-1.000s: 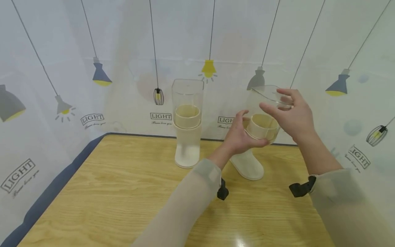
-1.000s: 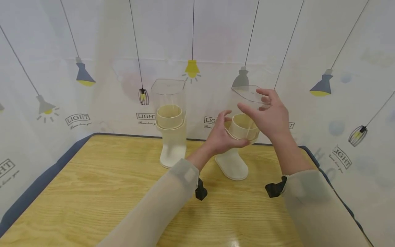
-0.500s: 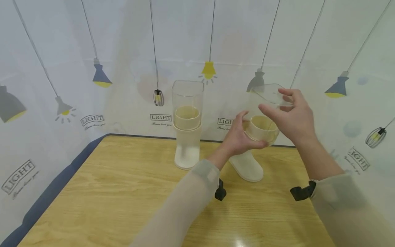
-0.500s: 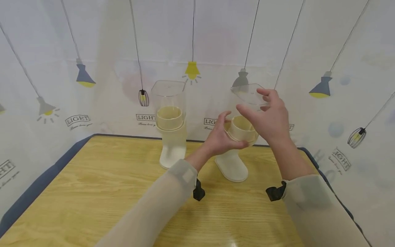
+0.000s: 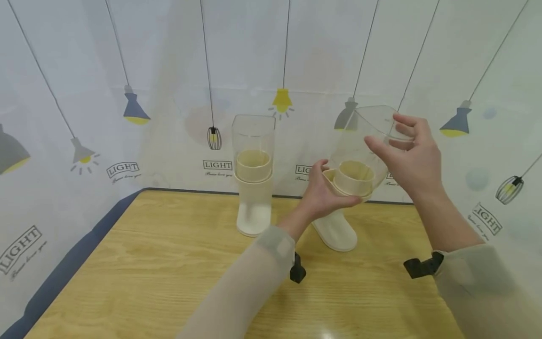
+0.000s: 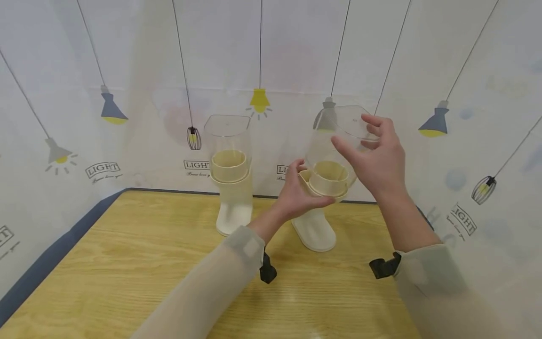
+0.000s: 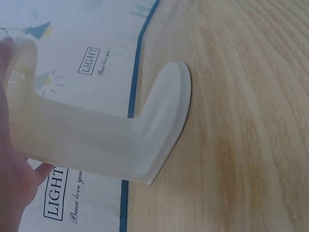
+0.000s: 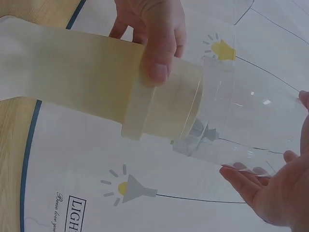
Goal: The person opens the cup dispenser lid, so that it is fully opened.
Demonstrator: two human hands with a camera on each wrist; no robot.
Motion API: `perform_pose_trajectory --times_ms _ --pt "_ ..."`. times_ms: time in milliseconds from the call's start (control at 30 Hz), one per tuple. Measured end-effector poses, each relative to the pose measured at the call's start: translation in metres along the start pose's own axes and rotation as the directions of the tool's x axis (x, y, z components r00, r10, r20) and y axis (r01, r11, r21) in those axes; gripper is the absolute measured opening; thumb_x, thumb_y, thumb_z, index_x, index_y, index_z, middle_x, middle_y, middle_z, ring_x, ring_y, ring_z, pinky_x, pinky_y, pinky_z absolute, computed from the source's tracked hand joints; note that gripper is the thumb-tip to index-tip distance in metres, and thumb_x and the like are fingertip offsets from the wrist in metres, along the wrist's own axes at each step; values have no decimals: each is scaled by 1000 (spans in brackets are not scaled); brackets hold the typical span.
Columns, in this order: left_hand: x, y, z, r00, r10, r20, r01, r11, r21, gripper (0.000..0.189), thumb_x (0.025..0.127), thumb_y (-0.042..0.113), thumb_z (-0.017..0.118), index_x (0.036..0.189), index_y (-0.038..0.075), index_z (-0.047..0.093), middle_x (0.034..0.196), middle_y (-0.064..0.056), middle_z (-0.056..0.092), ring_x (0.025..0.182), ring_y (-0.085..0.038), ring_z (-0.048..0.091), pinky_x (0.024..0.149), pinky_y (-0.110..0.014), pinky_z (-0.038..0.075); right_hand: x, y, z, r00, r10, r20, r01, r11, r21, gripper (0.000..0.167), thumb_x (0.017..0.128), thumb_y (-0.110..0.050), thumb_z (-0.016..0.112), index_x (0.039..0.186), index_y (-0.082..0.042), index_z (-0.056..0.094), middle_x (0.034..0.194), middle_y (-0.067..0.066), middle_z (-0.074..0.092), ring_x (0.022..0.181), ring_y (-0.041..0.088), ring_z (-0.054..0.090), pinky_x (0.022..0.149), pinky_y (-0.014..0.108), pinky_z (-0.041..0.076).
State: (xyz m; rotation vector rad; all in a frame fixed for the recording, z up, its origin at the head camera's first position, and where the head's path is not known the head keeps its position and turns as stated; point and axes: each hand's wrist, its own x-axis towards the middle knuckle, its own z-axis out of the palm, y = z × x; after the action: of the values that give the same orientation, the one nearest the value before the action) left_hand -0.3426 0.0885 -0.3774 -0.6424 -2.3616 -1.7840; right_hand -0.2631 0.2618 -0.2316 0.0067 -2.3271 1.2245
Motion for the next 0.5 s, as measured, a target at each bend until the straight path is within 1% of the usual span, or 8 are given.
perform_pose_trajectory --times_ms 100,167,267,400,500 --pt "-2 0 -2 1000 0 -13 0 1000 13 125 74 40 103 167 17 23 159 -8 40 130 -17 53 113 -35 52 0 -2 -5 1000 1 -17 -1 1000 10 78 93 -56 83 160 -37 48 172 6 48 144 36 64 75 8 52" --pt "-4 1 -3 1000 -6 -25 7 999 37 121 74 44 102 166 15 28 158 -8 40 131 -17 52 113 -36 52 0 -3 -8 1000 6 -31 -5 1000 11 77 94 -55 83 160 -38 48 172 5 47 144 34 64 74 8 52" --pt "-7 1 -1 999 -29 -39 32 998 56 117 75 47 101 164 17 32 157 -6 40 130 -18 53 113 -37 52 -1 -3 -13 999 16 -52 -15 1000 18 76 94 -54 83 159 -39 48 172 4 47 144 31 64 74 8 52" --pt "-12 4 6 995 -68 -78 71 996 49 122 70 52 103 165 20 33 157 -3 40 127 -17 55 111 -37 54 -3 -2 -22 997 32 -73 -31 999 14 73 96 -54 81 159 -42 46 172 3 45 143 24 64 75 8 51" --pt "-14 6 13 988 -94 -119 101 993 58 128 66 59 103 166 23 32 157 -2 41 124 -16 56 109 -36 55 -5 0 -31 994 48 -96 -46 999 30 72 97 -51 80 159 -43 46 171 0 46 136 13 65 78 11 50"
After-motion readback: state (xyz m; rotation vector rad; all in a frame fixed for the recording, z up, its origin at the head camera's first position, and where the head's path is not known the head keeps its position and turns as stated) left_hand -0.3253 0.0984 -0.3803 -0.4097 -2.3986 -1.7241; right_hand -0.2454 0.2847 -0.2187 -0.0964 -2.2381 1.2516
